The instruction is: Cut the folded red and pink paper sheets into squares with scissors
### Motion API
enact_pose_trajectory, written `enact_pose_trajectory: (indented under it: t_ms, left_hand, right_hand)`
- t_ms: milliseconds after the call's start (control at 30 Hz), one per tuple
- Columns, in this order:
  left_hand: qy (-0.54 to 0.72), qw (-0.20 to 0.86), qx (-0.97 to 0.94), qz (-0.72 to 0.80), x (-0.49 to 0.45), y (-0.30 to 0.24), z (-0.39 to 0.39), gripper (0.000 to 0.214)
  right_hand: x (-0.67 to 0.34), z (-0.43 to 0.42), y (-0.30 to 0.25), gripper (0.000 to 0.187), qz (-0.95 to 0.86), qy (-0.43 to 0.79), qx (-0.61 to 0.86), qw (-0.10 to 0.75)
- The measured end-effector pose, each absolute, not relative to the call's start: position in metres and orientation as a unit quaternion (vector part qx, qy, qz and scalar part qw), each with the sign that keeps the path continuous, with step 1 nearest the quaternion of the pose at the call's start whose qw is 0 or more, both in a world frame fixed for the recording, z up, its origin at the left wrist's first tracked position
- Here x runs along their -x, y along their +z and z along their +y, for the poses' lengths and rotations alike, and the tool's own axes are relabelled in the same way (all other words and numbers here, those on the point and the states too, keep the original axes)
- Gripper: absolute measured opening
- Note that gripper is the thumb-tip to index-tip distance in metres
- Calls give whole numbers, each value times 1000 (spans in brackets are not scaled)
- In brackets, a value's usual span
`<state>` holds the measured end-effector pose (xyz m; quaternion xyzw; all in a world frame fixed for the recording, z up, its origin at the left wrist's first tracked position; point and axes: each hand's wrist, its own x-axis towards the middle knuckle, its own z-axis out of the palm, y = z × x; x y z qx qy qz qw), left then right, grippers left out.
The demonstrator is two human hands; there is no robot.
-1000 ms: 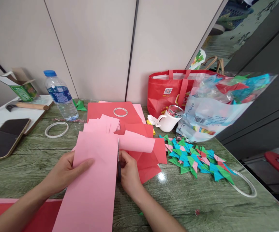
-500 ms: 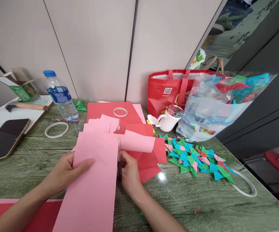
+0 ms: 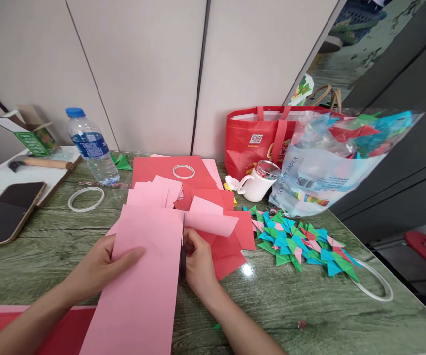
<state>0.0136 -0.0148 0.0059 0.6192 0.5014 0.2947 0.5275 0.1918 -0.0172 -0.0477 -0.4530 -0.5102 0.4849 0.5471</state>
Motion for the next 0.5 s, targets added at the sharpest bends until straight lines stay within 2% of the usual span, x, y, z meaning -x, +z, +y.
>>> enact_pose_trajectory:
  t_ms: [500]
  left_hand:
    - [290, 539, -611, 502, -14, 5, -16, 22]
  right_hand:
    - [-191, -18, -45, 14, -512, 465, 466, 552]
